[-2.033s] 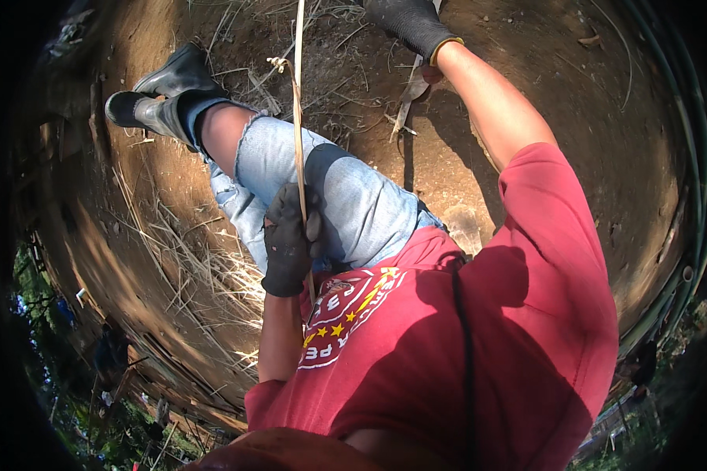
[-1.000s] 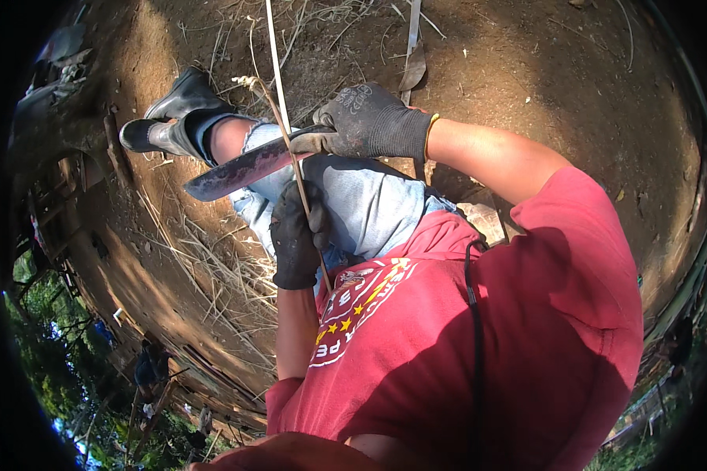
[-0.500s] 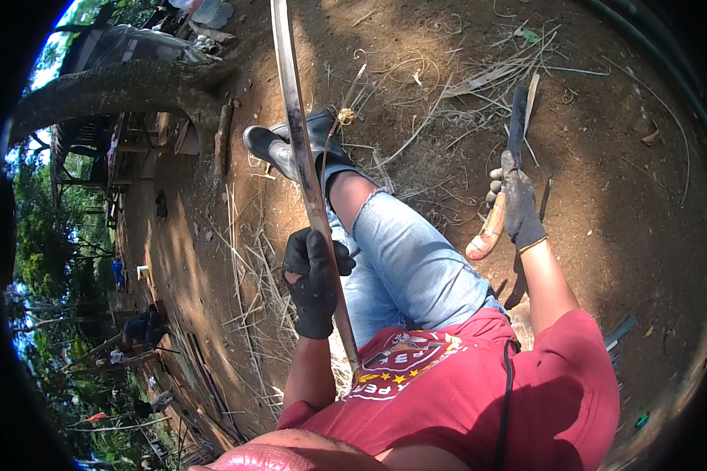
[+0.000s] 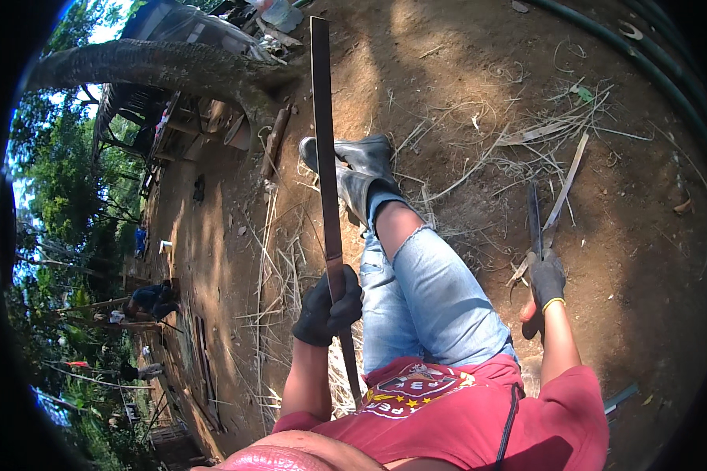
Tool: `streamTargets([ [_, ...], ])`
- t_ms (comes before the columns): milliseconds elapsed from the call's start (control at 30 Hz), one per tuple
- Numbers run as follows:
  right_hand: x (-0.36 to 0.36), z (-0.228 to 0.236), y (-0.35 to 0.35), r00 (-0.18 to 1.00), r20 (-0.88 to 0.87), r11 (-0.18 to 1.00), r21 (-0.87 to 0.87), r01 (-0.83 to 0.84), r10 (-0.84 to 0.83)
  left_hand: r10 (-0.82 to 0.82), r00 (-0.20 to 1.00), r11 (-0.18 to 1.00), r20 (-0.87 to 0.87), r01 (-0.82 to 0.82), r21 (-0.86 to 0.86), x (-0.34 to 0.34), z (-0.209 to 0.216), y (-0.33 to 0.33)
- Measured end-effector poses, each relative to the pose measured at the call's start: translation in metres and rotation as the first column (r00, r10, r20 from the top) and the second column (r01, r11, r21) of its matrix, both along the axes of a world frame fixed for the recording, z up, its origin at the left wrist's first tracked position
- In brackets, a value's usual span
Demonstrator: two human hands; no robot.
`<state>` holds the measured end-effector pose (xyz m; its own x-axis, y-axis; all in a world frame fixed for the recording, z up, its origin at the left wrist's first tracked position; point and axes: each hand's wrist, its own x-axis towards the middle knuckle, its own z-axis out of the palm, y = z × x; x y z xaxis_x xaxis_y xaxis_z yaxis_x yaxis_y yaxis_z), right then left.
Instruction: The person sits on the ground and uses a large knife to shave and shape a thin wooden stick. They hold the stick between their legs and repeatedly scrape the blade along its length to remove thin strips of wood, refining the stick's profile.
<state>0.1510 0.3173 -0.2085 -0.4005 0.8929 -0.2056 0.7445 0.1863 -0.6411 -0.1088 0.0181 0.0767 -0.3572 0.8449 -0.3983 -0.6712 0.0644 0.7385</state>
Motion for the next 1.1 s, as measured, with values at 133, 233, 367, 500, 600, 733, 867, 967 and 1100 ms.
streamTargets([
  [133, -0.017, 0.062, 0.001, 1.0, 0.003, 0.991, 0.135, 0.012, -0.013, -0.09, 0.927, 0.973, 0.365, 0.004, 0.231, -0.002, -0.009, 0.003],
  [233, -0.05, 0.091, 0.012, 0.931, -0.364, 0.994, -0.081, -0.073, 0.039, -0.134, 0.891, 0.96, 0.434, 0.007, 0.281, -0.001, -0.016, 0.008],
  [367, -0.117, 0.182, 0.001, 0.728, -0.662, 0.923, -0.147, -0.357, 0.176, -0.149, 0.863, 0.963, 0.483, 0.015, 0.27, 0.005, -0.025, 0.008],
  [500, -0.173, 0.248, -0.016, 0.477, -0.871, 0.724, -0.258, -0.64, 0.112, -0.185, 0.8, 0.951, 0.572, -0.002, 0.31, 0.009, -0.035, 0.008],
  [600, -0.191, 0.28, -0.028, 0.374, -0.923, 0.601, -0.248, -0.76, 0.092, -0.227, 0.777, 0.948, 0.588, 0.037, 0.316, 0.012, -0.039, 0.013],
  [733, -0.2, 0.289, -0.038, 0.432, -0.892, 0.498, -0.317, -0.808, 0.134, -0.242, 0.814, 0.954, 0.528, 0.102, 0.28, 0.017, -0.047, 0.008],
  [867, -0.189, 0.285, -0.036, 0.456, -0.885, 0.552, -0.336, -0.763, 0.092, -0.066, 0.961, 0.995, 0.269, 0.043, 0.089, 0.025, -0.045, 0.013],
  [967, -0.184, 0.27, -0.03, 0.447, -0.893, 0.584, -0.331, -0.741, 0.06, 0.104, 0.989, 0.99, -0.104, -0.114, -0.088, 0.036, -0.023, 0.032],
  [1100, -0.172, 0.258, -0.029, 0.437, -0.897, 0.574, -0.323, -0.753, 0.068, 0.182, 0.708, 0.953, -0.682, -0.299, -0.056, 0.048, -0.017, 0.042],
])
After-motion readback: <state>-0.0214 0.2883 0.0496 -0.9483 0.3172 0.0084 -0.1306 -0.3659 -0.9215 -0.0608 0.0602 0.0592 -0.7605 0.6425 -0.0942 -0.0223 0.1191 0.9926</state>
